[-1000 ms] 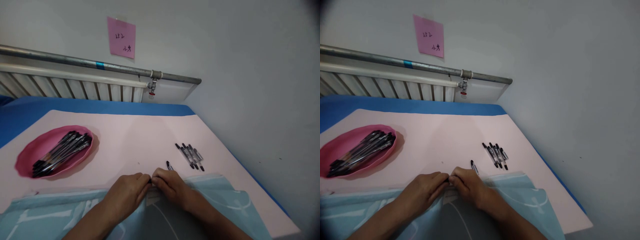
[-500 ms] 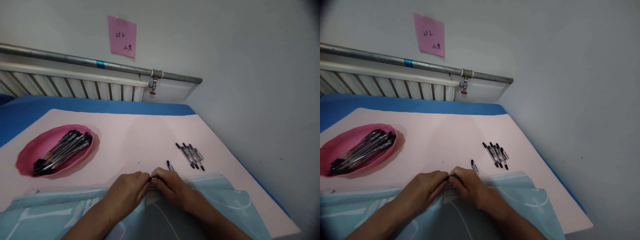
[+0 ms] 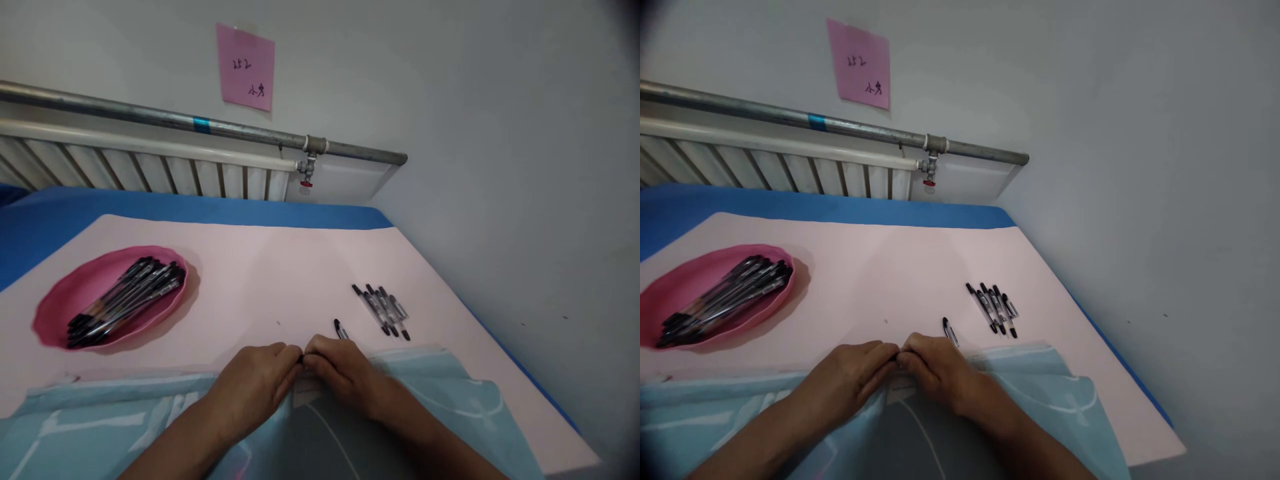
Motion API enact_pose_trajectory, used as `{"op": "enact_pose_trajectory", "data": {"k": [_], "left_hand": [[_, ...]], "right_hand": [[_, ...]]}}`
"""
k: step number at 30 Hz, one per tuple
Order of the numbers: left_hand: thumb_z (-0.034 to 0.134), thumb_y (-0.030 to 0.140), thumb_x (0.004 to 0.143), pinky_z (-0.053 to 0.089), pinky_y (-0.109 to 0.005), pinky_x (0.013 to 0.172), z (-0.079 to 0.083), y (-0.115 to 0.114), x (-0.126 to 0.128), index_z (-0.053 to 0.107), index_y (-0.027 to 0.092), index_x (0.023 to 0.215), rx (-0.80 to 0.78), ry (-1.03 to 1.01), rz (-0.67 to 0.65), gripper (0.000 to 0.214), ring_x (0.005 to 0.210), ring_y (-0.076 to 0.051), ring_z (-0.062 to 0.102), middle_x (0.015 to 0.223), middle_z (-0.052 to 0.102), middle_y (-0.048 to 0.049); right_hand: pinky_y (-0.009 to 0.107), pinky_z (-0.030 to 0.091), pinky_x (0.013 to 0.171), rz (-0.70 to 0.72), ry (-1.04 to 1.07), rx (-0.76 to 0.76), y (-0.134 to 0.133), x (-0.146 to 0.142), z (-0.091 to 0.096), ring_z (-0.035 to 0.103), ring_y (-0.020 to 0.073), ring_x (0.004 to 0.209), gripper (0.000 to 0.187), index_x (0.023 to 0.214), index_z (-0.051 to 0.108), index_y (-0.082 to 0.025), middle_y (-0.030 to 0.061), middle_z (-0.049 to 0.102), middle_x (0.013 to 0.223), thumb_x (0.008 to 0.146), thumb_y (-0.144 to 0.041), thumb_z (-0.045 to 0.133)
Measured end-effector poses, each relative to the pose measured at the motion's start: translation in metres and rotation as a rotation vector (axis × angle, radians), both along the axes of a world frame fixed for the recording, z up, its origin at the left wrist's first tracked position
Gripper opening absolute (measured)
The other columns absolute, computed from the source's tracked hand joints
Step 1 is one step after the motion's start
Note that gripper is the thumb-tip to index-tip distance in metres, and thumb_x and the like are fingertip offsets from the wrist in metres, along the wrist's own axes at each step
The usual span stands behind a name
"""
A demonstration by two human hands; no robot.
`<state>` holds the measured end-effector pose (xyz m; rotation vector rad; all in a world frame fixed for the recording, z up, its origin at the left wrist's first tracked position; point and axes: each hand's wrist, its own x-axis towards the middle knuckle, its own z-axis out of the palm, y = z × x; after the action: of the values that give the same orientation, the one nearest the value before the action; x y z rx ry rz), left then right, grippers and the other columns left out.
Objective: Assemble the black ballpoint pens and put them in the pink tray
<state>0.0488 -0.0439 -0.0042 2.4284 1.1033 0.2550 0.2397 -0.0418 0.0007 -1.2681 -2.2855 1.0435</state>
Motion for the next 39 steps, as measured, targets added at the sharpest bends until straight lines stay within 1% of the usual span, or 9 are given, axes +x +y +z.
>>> {"op": "enact_pose_trajectory", "data": {"k": [7, 11, 15, 20, 24, 27, 32, 35, 39], "left_hand": [[0.029, 0.029, 0.091, 0.042, -0.027, 0.061, -0.002, 0.000, 0.000, 0.050, 0.020, 0.088, -0.038, 0.010, 0.017, 0.023, 0.071, -0.016, 0.058, 0.079, 0.060, -0.0005], [0.030, 0.031, 0.091, 0.043, -0.029, 0.066, -0.004, 0.000, 0.000, 0.052, 0.020, 0.091, -0.060, 0.040, 0.060, 0.024, 0.075, -0.017, 0.058, 0.083, 0.061, -0.0029], [0.031, 0.032, 0.091, 0.044, -0.033, 0.069, -0.002, 0.002, 0.000, 0.053, 0.019, 0.095, -0.078, 0.070, 0.122, 0.026, 0.079, -0.020, 0.059, 0.087, 0.062, -0.0053], [0.030, 0.032, 0.091, 0.044, -0.032, 0.068, -0.001, 0.004, -0.001, 0.053, 0.019, 0.095, -0.077, 0.061, 0.130, 0.027, 0.078, -0.020, 0.059, 0.086, 0.062, -0.0053], [0.027, 0.033, 0.092, 0.044, -0.031, 0.067, -0.001, 0.004, 0.000, 0.054, 0.019, 0.093, -0.054, 0.029, 0.138, 0.030, 0.075, -0.018, 0.059, 0.083, 0.062, -0.0050], [0.028, 0.033, 0.091, 0.043, -0.029, 0.066, -0.001, 0.004, -0.001, 0.054, 0.019, 0.094, -0.037, -0.001, 0.162, 0.029, 0.074, -0.017, 0.059, 0.082, 0.062, -0.0040], [0.030, 0.031, 0.091, 0.043, -0.028, 0.071, -0.003, 0.012, -0.011, 0.055, 0.021, 0.096, 0.024, -0.078, 0.285, 0.027, 0.080, -0.016, 0.059, 0.087, 0.063, -0.0032], [0.032, 0.032, 0.091, 0.042, -0.028, 0.074, -0.004, 0.018, -0.021, 0.055, 0.021, 0.097, 0.081, -0.108, 0.388, 0.027, 0.083, -0.016, 0.058, 0.092, 0.063, -0.0034], [0.035, 0.030, 0.088, 0.042, -0.029, 0.071, -0.002, 0.027, -0.033, 0.056, 0.019, 0.096, 0.124, -0.046, 0.514, 0.025, 0.083, -0.018, 0.059, 0.091, 0.063, -0.0042]], "right_hand": [[0.023, 0.037, 0.061, -0.013, -0.020, 0.015, 0.000, -0.003, -0.003, 0.050, 0.0107, 0.066, 0.025, 0.078, 0.052, -0.017, -0.0002, 0.056, 0.071, 0.091, -0.031, 0.037], [0.023, 0.036, 0.058, -0.061, -0.051, 0.053, 0.001, -0.004, -0.008, 0.048, 0.0108, 0.063, 0.028, 0.074, 0.052, -0.017, -0.0002, 0.055, 0.068, 0.091, -0.033, 0.036], [0.023, 0.036, 0.059, -0.138, -0.002, 0.129, 0.002, -0.003, -0.009, 0.048, 0.0107, 0.062, 0.026, 0.074, 0.051, -0.017, -0.0006, 0.053, 0.066, 0.091, -0.031, 0.036], [0.022, 0.035, 0.059, -0.192, 0.038, 0.162, 0.003, -0.002, -0.008, 0.048, 0.0107, 0.062, 0.024, 0.074, 0.050, -0.017, -0.0011, 0.052, 0.065, 0.090, -0.029, 0.036], [0.023, 0.036, 0.059, -0.207, 0.028, 0.150, 0.004, -0.003, -0.007, 0.047, 0.0109, 0.062, 0.023, 0.074, 0.050, -0.018, -0.0012, 0.051, 0.065, 0.090, -0.029, 0.037], [0.022, 0.036, 0.058, -0.254, 0.038, 0.137, 0.004, -0.002, -0.006, 0.047, 0.0108, 0.060, 0.019, 0.078, 0.050, -0.019, -0.0016, 0.051, 0.064, 0.089, -0.028, 0.038], [0.022, 0.034, 0.054, -0.296, 0.054, 0.124, 0.006, 0.000, -0.007, 0.045, 0.0101, 0.054, 0.013, 0.089, 0.049, -0.019, -0.0040, 0.047, 0.059, 0.088, -0.027, 0.039], [0.022, 0.033, 0.054, -0.258, 0.008, 0.120, 0.007, 0.001, -0.009, 0.044, 0.0098, 0.054, 0.012, 0.088, 0.051, -0.019, -0.0047, 0.046, 0.058, 0.087, -0.026, 0.041], [0.022, 0.034, 0.056, -0.187, -0.037, 0.119, 0.006, 0.002, -0.010, 0.046, 0.0104, 0.057, 0.012, 0.087, 0.052, -0.018, -0.0026, 0.051, 0.063, 0.086, -0.025, 0.042]]}}
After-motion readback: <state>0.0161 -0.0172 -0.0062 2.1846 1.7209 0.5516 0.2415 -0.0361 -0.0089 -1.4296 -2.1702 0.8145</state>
